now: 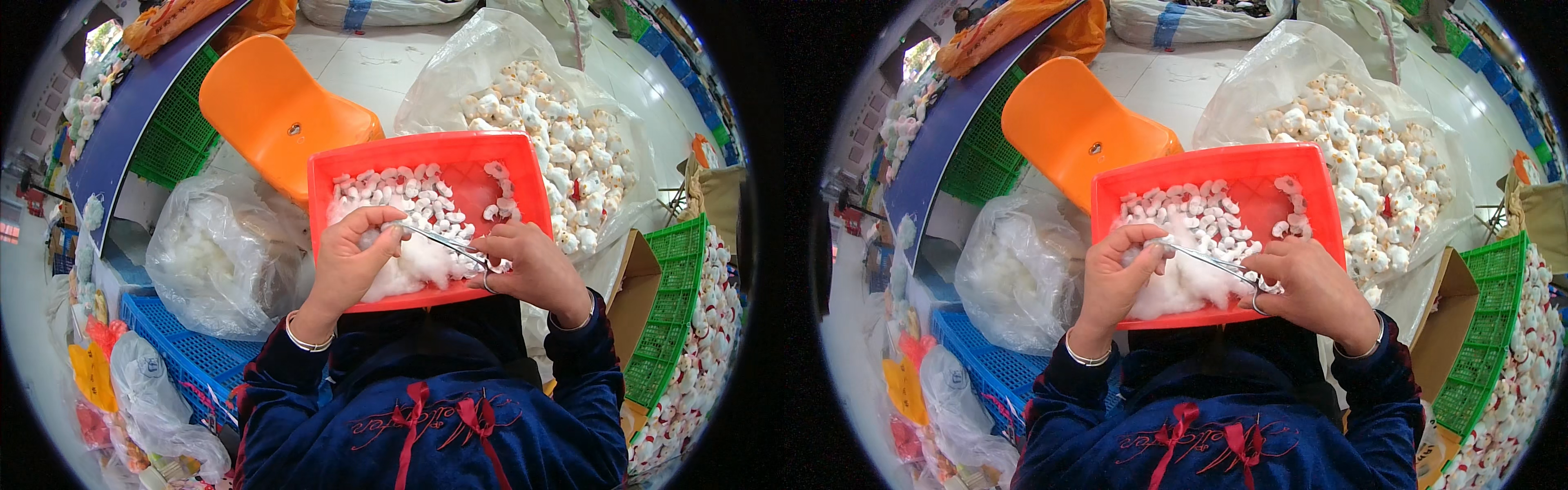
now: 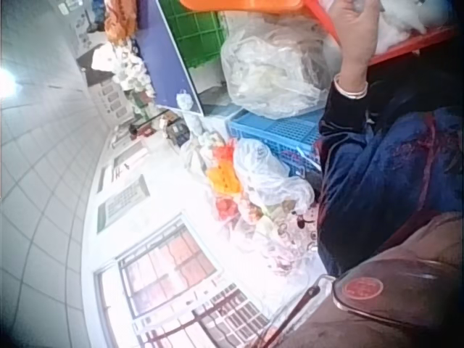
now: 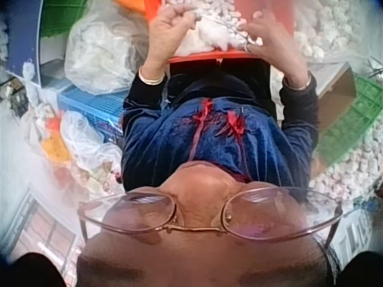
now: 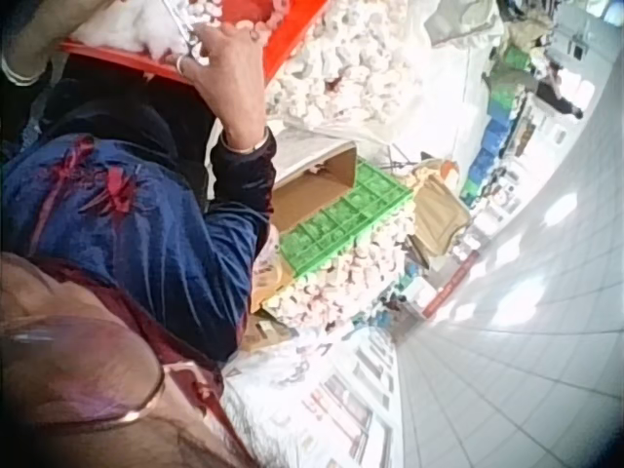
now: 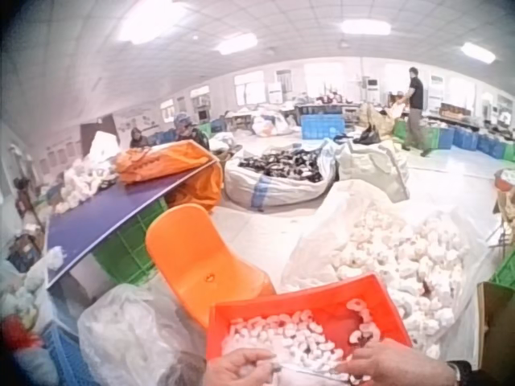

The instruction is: The person uses scissors to trim white cotton pieces from a red tray, repeatedly cutting small bits and placing them back into the tray. The hands work continuously over the tray, handling the cotton and scissors throughout the clip.

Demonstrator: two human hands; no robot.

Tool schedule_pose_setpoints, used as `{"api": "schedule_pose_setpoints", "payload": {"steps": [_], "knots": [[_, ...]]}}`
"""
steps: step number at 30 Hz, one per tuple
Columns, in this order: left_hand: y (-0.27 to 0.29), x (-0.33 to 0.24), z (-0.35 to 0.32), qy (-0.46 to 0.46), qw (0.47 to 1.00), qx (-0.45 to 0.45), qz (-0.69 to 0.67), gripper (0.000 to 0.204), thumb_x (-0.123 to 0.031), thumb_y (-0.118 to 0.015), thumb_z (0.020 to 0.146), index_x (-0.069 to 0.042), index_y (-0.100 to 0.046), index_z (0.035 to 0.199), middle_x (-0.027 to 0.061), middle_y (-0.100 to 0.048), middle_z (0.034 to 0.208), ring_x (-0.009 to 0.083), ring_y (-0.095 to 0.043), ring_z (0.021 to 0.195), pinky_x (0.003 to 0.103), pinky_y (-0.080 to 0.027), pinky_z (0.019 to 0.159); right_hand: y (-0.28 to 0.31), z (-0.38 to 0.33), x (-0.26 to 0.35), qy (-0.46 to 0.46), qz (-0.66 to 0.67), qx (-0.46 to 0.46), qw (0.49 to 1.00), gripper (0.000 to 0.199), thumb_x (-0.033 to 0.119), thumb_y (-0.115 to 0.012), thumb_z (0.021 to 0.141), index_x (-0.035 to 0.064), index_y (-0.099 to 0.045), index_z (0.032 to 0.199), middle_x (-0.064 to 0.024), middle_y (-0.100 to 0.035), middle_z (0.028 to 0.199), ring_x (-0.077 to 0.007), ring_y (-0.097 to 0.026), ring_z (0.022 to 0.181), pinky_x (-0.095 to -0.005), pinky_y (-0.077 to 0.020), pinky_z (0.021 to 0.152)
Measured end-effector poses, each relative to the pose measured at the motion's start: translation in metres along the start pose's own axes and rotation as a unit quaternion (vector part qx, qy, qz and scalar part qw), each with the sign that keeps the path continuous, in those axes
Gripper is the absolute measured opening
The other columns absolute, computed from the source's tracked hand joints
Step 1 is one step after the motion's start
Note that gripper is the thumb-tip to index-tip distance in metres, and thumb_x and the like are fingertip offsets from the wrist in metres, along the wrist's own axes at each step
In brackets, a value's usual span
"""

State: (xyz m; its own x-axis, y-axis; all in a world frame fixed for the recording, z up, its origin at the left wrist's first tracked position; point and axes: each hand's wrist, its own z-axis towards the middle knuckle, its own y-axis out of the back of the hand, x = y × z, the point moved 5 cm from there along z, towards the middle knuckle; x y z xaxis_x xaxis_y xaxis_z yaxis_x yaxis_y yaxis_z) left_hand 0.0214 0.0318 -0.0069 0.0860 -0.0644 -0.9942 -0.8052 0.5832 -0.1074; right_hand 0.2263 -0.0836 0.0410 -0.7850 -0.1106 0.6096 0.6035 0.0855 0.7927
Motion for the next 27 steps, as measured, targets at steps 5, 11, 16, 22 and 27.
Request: {"api": "schedule_pose_setpoints", "payload": {"steps": [5,11,16,22,27], "knots": [[-0.003,0.002,0.0,-0.012,0.997,0.05,0.055,0.023,-0.004,-0.066,0.1,0.004,-0.07,0.12,0.0064,-0.074,0.097,0.0084,-0.067,0.083,0.023,-0.055,0.076,-0.01,0.001,0.001,-0.025,0.096,0.1,0.99,0.03,0.025,-0.079,0.084,0.0001,-0.069,0.097,-0.0194,-0.061,0.073,-0.0338,-0.063,0.066,-0.0429,-0.0491,0.064],[-0.006,-0.007,-0.003,-0.088,0.991,-0.032,0.1,0.02,-0.001,-0.066,0.1,0.006,-0.071,0.118,0.0102,-0.076,0.096,0.013,-0.071,0.085,0.026,-0.056,0.079,-0.061,-0.008,0.018,-0.077,0.325,0.069,0.94,0.032,0.031,-0.078,0.094,-0.0001,-0.068,0.091,-0.0143,-0.061,0.068,-0.0162,-0.059,0.064,-0.0341,-0.0477,0.061],[-0.013,-0.003,-0.011,-0.195,0.962,-0.128,0.144,0.018,-0.001,-0.064,0.101,0.006,-0.068,0.117,0.0137,-0.076,0.098,0.0167,-0.075,0.087,0.028,-0.059,0.078,-0.107,-0.006,0.041,-0.105,0.577,0.034,0.809,0.02,0.021,-0.071,0.102,0.0016,-0.066,0.102,0.0048,-0.059,0.083,-0.0038,-0.052,0.075,-0.0214,-0.0433,0.066],[-0.014,0.001,-0.009,-0.147,0.981,-0.121,-0.041,0.02,-0.001,-0.061,0.103,0.006,-0.064,0.121,0.0183,-0.076,0.104,0.0191,-0.075,0.091,0.03,-0.059,0.082,-0.096,0.006,0.043,-0.097,0.37,-0.077,0.921,0.027,0.024,-0.079,0.094,-0.0009,-0.069,0.101,-0.006,-0.062,0.074,-0.0103,-0.057,0.068,-0.0272,-0.0461,0.061],[0.001,-0.005,-0.001,-0.069,0.997,-0.019,0.039,0.022,-0.003,-0.061,0.103,0.006,-0.066,0.123,0.0108,-0.075,0.11,0.0136,-0.072,0.091,0.028,-0.058,0.081,-0.068,0.008,0.024,-0.023,0.111,-0.206,0.972,0.033,0.021,-0.086,0.076,0.0039,-0.072,0.1,-0.01,-0.063,0.074,-0.0289,-0.063,0.073,-0.0425,-0.048,0.066]]}}
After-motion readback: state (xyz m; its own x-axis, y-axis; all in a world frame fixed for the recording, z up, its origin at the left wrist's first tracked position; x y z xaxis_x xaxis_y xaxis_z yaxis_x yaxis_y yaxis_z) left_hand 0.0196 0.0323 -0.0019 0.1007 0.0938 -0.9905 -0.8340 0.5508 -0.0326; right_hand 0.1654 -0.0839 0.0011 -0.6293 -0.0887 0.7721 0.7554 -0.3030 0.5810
